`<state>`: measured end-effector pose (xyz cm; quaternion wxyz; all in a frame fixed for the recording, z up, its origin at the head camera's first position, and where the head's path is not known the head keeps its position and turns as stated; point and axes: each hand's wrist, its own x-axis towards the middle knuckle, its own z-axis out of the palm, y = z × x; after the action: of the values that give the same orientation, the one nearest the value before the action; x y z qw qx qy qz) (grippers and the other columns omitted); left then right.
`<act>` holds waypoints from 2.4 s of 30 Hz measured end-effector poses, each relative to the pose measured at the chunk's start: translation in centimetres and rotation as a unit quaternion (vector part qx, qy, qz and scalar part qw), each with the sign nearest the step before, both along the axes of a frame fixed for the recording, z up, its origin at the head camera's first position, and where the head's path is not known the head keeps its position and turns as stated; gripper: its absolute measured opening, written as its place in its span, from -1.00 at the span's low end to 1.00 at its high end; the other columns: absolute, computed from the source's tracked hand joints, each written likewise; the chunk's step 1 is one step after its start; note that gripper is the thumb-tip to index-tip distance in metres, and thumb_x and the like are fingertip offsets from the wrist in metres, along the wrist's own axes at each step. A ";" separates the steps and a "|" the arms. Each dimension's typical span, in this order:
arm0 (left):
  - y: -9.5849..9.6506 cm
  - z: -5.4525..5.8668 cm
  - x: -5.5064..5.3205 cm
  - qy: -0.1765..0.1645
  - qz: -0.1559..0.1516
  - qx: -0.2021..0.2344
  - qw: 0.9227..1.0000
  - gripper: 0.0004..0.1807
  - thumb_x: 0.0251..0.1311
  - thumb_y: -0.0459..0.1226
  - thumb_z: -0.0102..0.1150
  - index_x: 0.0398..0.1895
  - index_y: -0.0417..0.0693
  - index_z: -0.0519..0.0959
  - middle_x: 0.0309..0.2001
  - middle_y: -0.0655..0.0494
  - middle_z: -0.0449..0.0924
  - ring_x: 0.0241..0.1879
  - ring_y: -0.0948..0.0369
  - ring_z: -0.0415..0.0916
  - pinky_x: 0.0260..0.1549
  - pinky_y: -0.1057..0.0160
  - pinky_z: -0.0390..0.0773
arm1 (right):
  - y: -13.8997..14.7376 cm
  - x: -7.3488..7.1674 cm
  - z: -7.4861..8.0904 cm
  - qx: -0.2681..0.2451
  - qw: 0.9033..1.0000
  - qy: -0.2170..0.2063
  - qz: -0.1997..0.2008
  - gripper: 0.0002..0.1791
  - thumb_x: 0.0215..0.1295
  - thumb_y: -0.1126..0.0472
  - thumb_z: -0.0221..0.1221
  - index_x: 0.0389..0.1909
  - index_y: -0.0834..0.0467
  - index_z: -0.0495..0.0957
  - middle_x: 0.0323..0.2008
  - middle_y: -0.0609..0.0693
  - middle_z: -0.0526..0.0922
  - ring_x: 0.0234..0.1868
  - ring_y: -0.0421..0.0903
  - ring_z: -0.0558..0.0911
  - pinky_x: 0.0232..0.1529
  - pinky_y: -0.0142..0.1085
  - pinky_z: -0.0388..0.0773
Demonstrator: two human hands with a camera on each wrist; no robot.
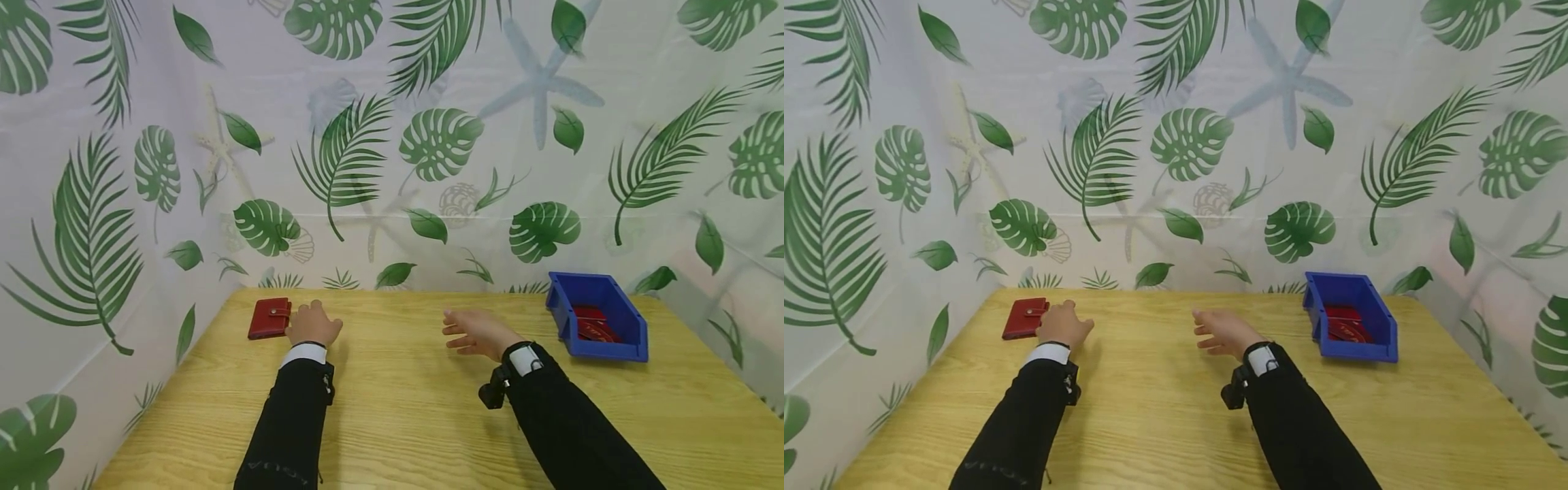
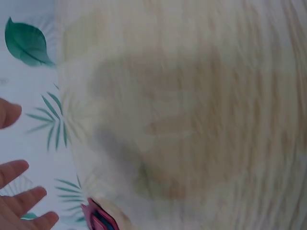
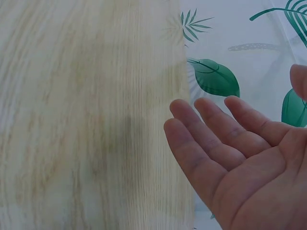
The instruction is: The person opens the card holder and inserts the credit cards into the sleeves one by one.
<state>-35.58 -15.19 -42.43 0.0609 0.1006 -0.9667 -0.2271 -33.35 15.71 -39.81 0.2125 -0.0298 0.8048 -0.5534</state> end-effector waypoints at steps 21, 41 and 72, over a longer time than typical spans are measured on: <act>-8.1 -3.7 1.6 -0.019 0.197 0.068 0.978 -0.21 0.30 0.01 0.05 0.27 -0.52 0.14 0.13 -0.52 0.27 0.13 -0.40 0.26 0.05 -0.32 0.27 | 1.2 1.1 -2.3 -0.011 1.000 -0.005 0.010 -0.29 0.52 -0.11 -0.11 0.36 0.41 0.21 0.27 0.34 0.40 0.12 0.15 0.57 0.15 0.00 0.45; -7.6 -2.8 0.6 -0.073 0.220 0.047 0.972 -0.10 0.29 0.15 0.04 0.23 -0.59 0.19 0.13 -0.49 0.31 0.11 -0.36 0.22 0.06 -0.27 0.25 | 2.3 1.6 -2.5 -0.031 0.999 0.001 0.023 -0.22 0.46 -0.18 -0.04 0.37 0.40 0.21 0.27 0.33 0.39 0.14 0.14 0.55 0.15 -0.01 0.46; -4.9 -0.9 0.7 -0.157 0.112 0.015 0.981 0.05 0.14 0.13 0.12 0.37 -0.59 0.03 0.16 -0.56 0.27 0.16 -0.31 0.24 0.11 -0.16 0.32 | 2.0 2.1 -2.8 -0.051 0.998 -0.004 0.032 -0.26 0.50 -0.15 -0.09 0.39 0.39 0.18 0.25 0.33 0.41 0.10 0.11 0.58 0.12 -0.03 0.49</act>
<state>-34.90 -20.14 -43.31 -0.0684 0.2439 -0.9434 -0.2142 -31.30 17.68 -42.61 0.2312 -0.0643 0.7734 -0.5867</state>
